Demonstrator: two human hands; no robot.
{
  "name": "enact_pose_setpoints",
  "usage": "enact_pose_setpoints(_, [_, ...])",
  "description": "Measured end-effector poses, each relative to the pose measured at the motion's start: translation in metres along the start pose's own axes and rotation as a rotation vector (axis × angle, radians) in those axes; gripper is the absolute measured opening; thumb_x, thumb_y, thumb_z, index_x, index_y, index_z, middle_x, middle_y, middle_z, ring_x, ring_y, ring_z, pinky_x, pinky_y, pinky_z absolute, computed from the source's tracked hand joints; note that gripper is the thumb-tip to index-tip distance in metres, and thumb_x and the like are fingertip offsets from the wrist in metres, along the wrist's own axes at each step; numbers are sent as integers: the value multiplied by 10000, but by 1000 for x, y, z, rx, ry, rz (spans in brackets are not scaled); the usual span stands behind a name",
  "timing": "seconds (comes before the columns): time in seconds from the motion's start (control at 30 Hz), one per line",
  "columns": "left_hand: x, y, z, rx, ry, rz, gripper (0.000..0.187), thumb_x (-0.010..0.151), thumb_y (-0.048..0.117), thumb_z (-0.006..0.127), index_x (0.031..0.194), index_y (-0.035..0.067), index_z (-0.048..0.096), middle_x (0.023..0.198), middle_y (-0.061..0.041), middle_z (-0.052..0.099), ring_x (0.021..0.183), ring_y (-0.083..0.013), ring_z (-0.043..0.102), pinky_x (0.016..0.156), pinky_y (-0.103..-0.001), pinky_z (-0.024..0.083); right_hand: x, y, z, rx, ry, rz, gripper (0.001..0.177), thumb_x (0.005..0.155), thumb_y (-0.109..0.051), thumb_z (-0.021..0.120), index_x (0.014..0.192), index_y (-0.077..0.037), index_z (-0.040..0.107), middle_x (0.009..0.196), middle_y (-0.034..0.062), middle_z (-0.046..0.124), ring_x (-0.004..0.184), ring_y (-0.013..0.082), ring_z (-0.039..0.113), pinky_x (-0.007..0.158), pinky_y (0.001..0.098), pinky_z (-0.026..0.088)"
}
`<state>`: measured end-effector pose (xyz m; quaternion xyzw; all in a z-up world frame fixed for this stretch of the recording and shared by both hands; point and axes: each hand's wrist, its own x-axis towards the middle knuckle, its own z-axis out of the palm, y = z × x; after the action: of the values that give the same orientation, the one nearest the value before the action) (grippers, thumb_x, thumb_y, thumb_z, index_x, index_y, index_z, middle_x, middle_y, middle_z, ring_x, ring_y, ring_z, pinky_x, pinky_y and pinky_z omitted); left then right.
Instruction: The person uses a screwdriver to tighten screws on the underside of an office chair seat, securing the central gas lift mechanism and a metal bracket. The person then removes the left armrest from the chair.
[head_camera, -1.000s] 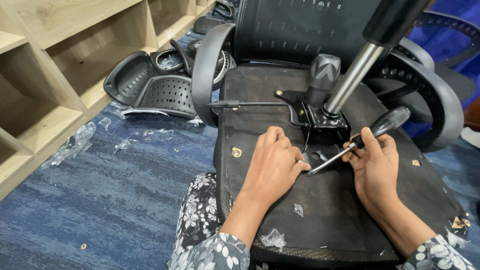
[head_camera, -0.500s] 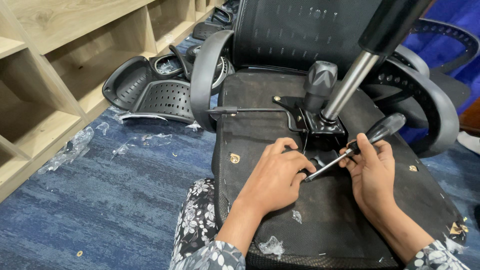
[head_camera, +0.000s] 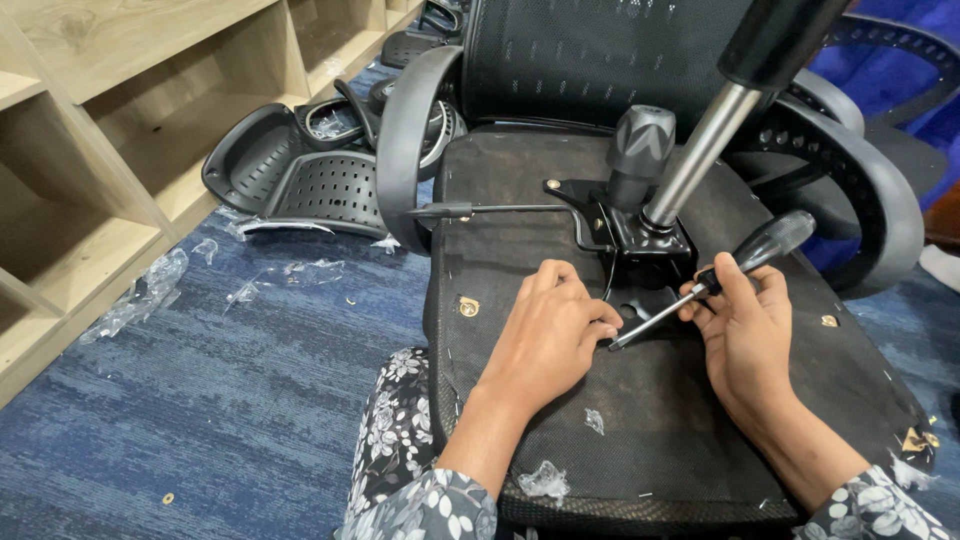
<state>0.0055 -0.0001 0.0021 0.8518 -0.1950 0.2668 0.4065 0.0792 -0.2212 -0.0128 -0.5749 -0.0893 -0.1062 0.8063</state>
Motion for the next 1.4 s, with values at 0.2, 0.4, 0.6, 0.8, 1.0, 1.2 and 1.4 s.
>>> enact_pose_setpoints(0.2, [3,3,-5,3,-51,-74,165,808,233,769,864,82,807,761,-48,716,1065,-262,553,1012,-399,426,0,-1,-1,-13,-7,-3,216,1092,-174,595,1171,-68,424,961,78,609,854,198,656,689,321,542])
enact_pose_setpoints(0.4, [-2,5,-6,35,-7,3,95,772,93,718,817,30,774,807,-73,714,1069,-265,565,992,-400,443,0,0,-1,3,-15,-8,220,1090,-173,600,1159,-68,418,962,76,608,861,196,658,696,321,545])
enact_pose_setpoints(0.6, [-7,1,-2,69,51,98,97,831,66,691,877,41,772,894,-108,696,1080,-279,565,978,-416,452,-1,1,-1,12,-19,-19,216,1087,-163,598,1160,-66,419,966,79,610,853,199,659,685,321,543])
enact_pose_setpoints(0.8, [-5,-4,2,167,71,119,133,814,144,739,811,11,745,851,-123,700,1082,-305,564,946,-439,434,0,3,-3,9,-17,-25,215,1085,-159,599,1158,-68,418,962,78,606,846,200,659,677,321,541])
enact_pose_setpoints(1.0, [-3,-1,7,389,106,149,278,821,256,736,818,-17,684,892,-159,673,1056,-309,555,945,-429,430,1,4,-4,13,-12,-20,217,1086,-157,602,1144,-63,415,962,77,605,854,200,661,682,319,544])
enact_pose_setpoints(1.2, [-1,3,13,521,21,98,251,893,282,676,846,36,682,860,-100,655,1031,-260,554,965,-410,418,1,2,-2,-22,2,-4,220,1082,-162,599,1157,-65,416,960,78,608,852,197,660,688,316,546])
enact_pose_setpoints(1.4, [1,2,19,572,30,114,211,891,271,661,854,66,695,827,-72,662,1013,-247,563,1005,-430,399,0,1,-1,-21,9,3,239,1083,-162,611,1156,-57,409,962,74,608,858,195,661,693,316,544])
